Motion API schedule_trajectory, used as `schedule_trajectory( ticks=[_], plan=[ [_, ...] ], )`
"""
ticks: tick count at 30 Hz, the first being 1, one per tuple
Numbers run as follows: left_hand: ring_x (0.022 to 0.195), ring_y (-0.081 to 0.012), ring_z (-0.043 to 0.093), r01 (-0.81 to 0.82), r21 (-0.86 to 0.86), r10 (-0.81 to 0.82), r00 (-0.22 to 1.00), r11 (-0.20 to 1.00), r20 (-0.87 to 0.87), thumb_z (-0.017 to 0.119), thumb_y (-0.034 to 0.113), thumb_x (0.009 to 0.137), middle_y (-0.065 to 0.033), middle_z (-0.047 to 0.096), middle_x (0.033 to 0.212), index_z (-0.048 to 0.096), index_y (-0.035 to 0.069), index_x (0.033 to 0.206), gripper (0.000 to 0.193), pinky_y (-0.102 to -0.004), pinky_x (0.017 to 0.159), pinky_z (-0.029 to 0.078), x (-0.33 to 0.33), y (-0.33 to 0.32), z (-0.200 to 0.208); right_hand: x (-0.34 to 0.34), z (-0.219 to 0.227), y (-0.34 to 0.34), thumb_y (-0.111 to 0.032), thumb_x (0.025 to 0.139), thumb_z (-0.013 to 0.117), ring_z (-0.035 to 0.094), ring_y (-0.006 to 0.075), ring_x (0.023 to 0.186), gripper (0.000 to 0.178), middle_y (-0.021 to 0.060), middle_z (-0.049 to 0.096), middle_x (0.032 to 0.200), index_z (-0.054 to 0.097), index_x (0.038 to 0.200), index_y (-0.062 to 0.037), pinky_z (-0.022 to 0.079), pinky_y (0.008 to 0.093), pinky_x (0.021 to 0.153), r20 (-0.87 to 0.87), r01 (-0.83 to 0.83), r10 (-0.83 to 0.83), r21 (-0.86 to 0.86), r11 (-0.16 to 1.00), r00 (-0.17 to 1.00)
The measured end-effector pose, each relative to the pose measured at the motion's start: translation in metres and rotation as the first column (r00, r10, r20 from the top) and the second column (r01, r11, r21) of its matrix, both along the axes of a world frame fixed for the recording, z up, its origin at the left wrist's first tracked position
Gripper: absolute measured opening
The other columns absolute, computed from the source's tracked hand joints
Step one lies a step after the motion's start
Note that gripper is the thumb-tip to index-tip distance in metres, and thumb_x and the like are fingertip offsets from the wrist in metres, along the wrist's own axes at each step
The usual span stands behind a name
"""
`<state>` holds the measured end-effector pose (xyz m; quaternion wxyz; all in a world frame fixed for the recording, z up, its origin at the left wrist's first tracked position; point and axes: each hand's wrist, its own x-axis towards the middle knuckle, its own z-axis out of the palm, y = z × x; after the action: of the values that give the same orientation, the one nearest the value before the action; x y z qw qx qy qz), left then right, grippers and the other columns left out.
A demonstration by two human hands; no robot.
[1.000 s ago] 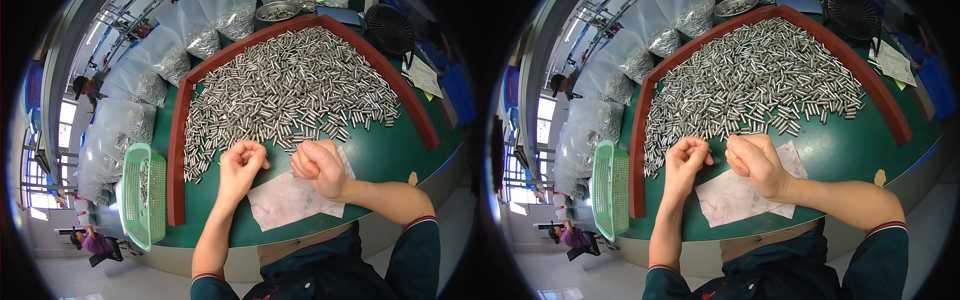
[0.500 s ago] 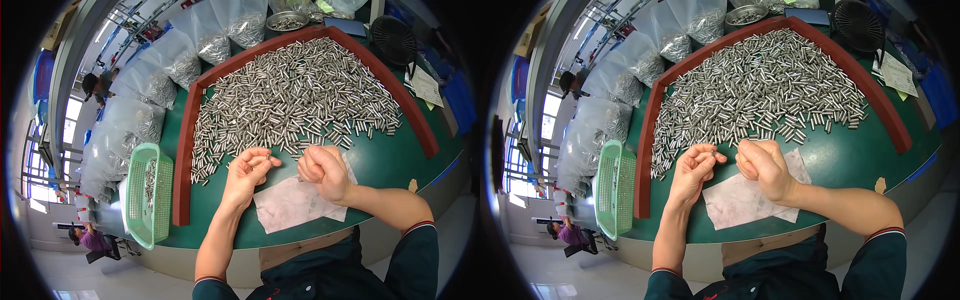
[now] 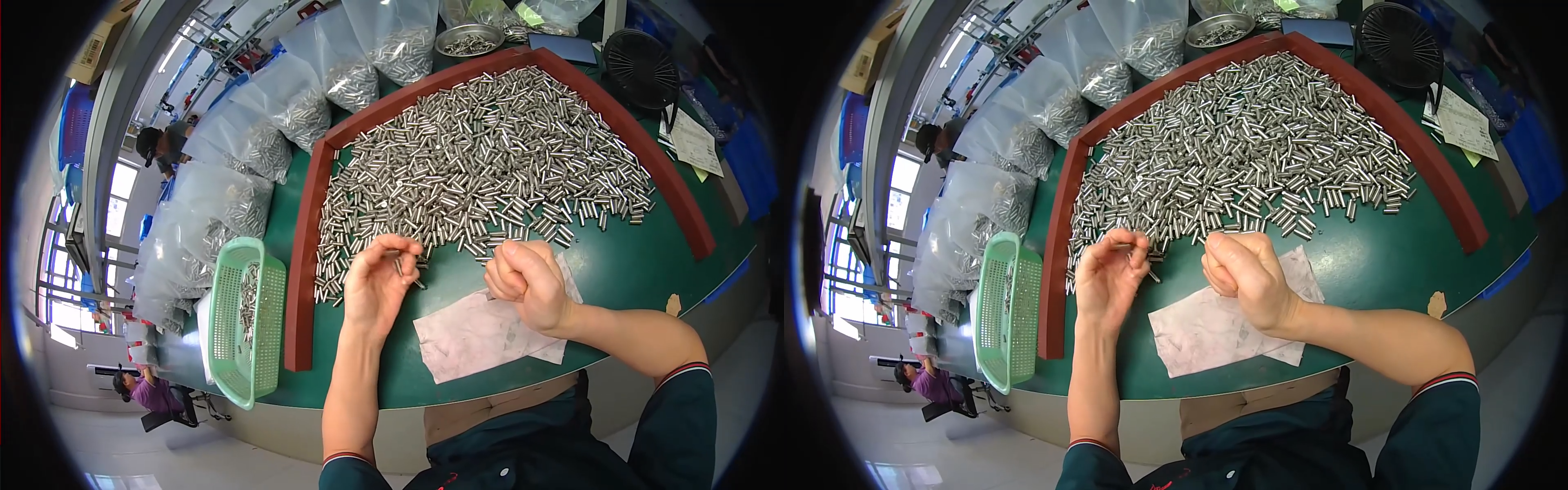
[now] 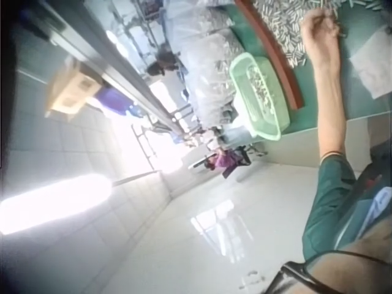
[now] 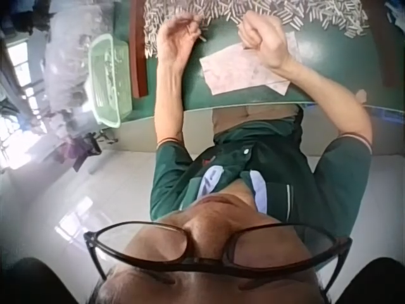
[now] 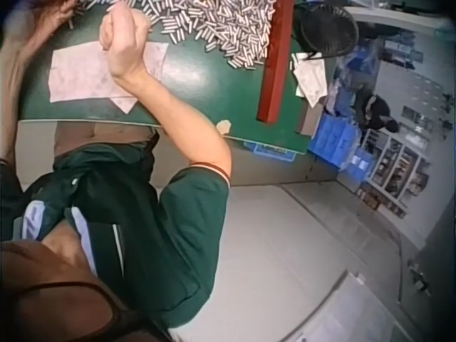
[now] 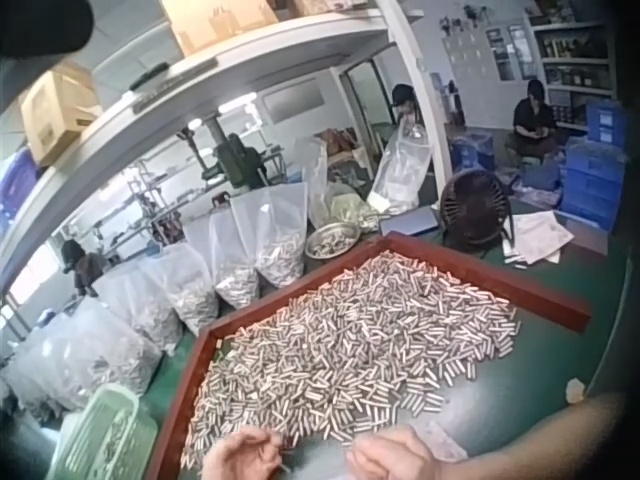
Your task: Assembling small cylindrical metal parts using a manual hand tool at a workstation in a factory environment.
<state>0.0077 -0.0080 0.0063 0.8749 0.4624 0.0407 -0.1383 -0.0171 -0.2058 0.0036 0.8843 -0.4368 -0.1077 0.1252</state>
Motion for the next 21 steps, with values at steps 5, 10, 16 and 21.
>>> schedule_trajectory(
  ticks=[5,10,16,21],
  plan=[
    [0.046,-0.0014,0.031,-0.3,0.819,-0.022,0.935,0.489,0.355,0.063,0.011,0.074,0.0061,0.037,0.048,0.056,0.0,0.068,0.015,-0.0193,0.041,0.025,0.004,-0.011,-0.008,-0.001,0.002,0.001,-0.022,0.088,0.033,0.019,0.0084,0.04,0.043,-0.0015,0.025,0.043,0.027,0.048,-0.0096,0.017,0.0241,0.041,0.004,-0.012,0.012,0.0,1.0,1.0],
    [0.045,-0.0249,0.051,-0.504,0.863,-0.325,0.824,-0.046,0.464,0.069,0.014,0.066,-0.009,0.05,0.049,0.061,0.003,0.072,0.015,-0.0336,0.045,0.04,0.007,-0.031,-0.01,0.0,0.001,0.0,-0.022,0.088,0.032,0.019,0.0083,0.04,0.043,-0.0016,0.025,0.043,0.027,0.048,-0.0097,0.017,0.024,0.041,-0.001,-0.003,0.003,-0.009,1.0,1.0],
    [0.045,-0.0259,0.051,-0.502,0.863,-0.365,0.814,-0.049,0.453,0.065,0.012,0.068,-0.0103,0.053,0.052,0.06,0.002,0.072,0.013,-0.033,0.045,0.04,0.011,-0.029,-0.012,0.0,0.0,0.0,-0.02,0.089,0.032,0.02,0.0084,0.04,0.043,-0.0017,0.025,0.043,0.027,0.048,-0.0094,0.018,0.0238,0.041,0.011,-0.008,0.008,-0.012,1.0,1.0],
    [0.044,-0.0098,0.046,-0.309,0.901,-0.163,0.915,0.305,0.369,0.059,0.009,0.075,-0.004,0.053,0.052,0.057,-0.001,0.071,0.011,-0.025,0.044,0.038,0.006,-0.03,-0.006,0.0,0.0,-0.001,-0.019,0.089,0.032,0.021,0.0071,0.041,0.042,-0.0022,0.026,0.044,0.027,0.049,-0.009,0.019,0.0229,0.042,-0.001,-0.02,0.02,0.013,1.0,1.0]
  ],
)
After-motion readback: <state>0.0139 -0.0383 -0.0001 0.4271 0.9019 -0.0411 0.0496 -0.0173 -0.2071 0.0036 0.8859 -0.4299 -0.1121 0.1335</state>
